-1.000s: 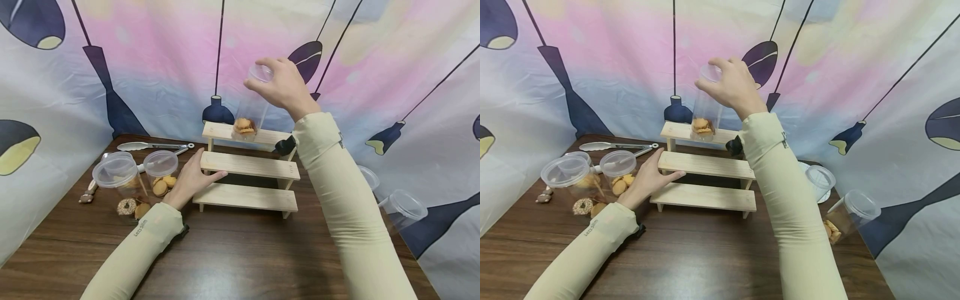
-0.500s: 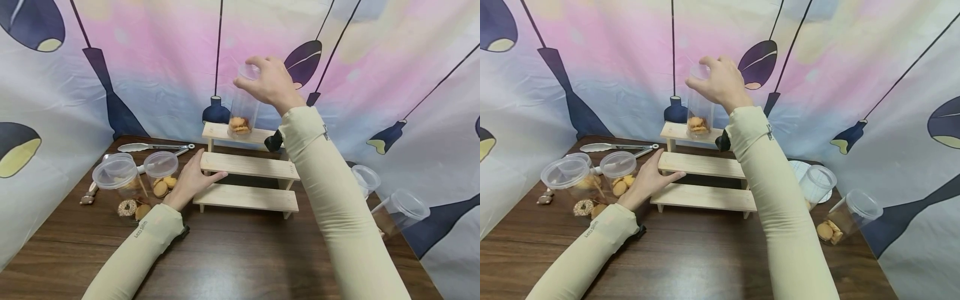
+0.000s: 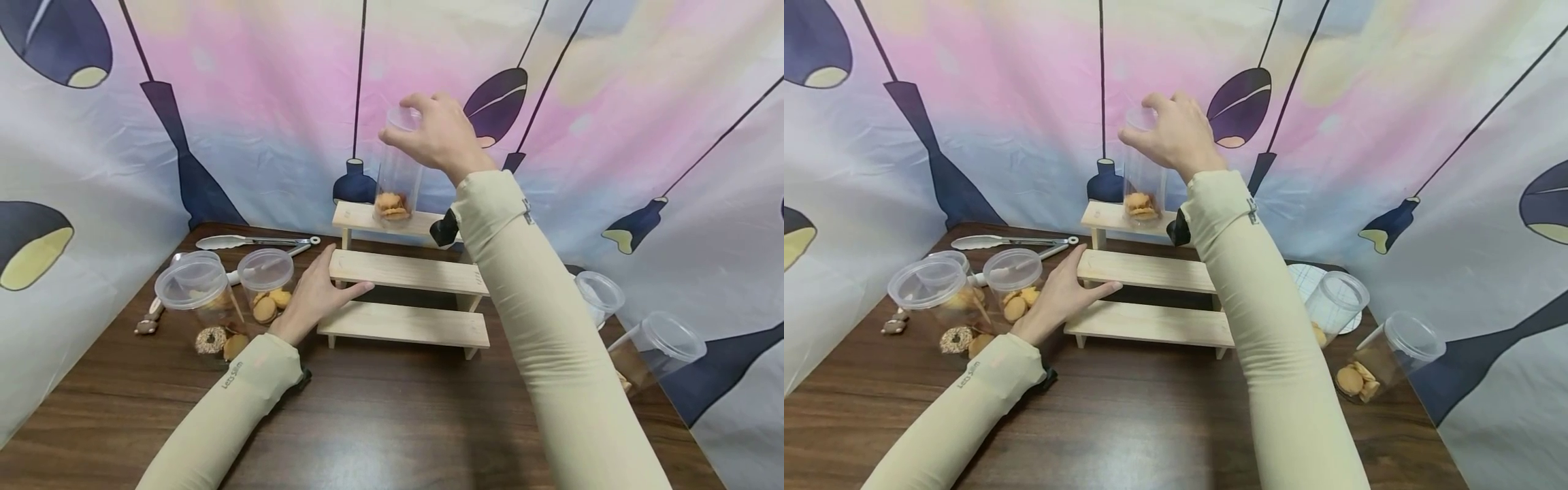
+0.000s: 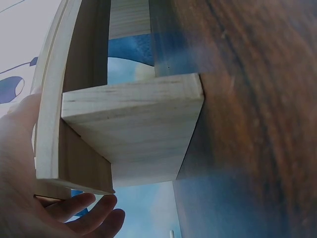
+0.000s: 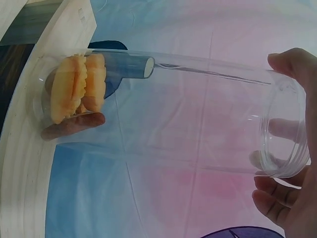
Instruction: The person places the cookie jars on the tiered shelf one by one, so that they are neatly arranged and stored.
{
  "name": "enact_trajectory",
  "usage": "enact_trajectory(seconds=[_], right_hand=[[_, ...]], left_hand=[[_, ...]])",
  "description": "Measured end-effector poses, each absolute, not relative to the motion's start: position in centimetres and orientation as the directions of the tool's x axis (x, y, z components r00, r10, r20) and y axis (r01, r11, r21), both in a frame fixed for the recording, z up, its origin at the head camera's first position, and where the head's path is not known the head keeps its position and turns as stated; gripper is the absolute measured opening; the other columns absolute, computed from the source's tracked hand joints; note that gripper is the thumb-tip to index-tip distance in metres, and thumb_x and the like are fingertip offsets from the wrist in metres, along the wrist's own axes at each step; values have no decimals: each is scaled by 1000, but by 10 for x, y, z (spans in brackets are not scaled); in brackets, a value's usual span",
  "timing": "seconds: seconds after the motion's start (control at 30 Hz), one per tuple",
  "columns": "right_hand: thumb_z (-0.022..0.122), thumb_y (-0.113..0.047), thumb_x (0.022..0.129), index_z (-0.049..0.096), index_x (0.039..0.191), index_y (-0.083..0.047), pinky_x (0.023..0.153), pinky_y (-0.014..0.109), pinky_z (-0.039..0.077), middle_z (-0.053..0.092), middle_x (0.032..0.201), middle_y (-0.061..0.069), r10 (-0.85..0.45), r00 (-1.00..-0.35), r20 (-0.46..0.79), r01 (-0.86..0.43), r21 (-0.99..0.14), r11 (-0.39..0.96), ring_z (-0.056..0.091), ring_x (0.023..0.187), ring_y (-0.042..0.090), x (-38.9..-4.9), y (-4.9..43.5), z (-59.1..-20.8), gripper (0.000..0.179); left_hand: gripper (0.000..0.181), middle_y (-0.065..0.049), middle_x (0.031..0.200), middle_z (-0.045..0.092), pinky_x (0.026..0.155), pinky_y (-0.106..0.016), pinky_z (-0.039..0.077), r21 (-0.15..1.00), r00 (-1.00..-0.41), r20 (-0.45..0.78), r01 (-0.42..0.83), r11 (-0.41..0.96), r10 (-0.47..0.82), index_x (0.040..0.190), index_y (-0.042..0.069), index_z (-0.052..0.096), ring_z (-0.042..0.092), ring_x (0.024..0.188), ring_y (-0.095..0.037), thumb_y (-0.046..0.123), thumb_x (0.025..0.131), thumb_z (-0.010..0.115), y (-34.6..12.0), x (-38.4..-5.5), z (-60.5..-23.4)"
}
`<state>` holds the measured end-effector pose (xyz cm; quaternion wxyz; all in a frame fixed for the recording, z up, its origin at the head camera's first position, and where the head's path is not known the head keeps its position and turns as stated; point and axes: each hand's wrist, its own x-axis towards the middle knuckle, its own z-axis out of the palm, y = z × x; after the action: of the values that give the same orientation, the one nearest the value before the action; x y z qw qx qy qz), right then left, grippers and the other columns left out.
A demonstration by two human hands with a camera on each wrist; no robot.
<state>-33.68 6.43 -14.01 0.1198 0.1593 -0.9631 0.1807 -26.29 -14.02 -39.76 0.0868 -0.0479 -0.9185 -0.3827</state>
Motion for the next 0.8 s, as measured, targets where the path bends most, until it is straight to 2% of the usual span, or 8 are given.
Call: enact_trajectory(seconds=[0.8], right_hand=[[56, -70, 85, 44, 151, -28, 110, 38, 35, 45, 150, 6, -300, -908, 292, -378, -265, 887, 41, 136, 23, -349, 60, -148, 80]], left_hand=[[126, -22, 160, 27, 110, -60, 35, 688, -976, 217, 173, 705, 27, 160, 11, 19, 34, 142, -43, 85, 69, 64, -142, -266, -406]])
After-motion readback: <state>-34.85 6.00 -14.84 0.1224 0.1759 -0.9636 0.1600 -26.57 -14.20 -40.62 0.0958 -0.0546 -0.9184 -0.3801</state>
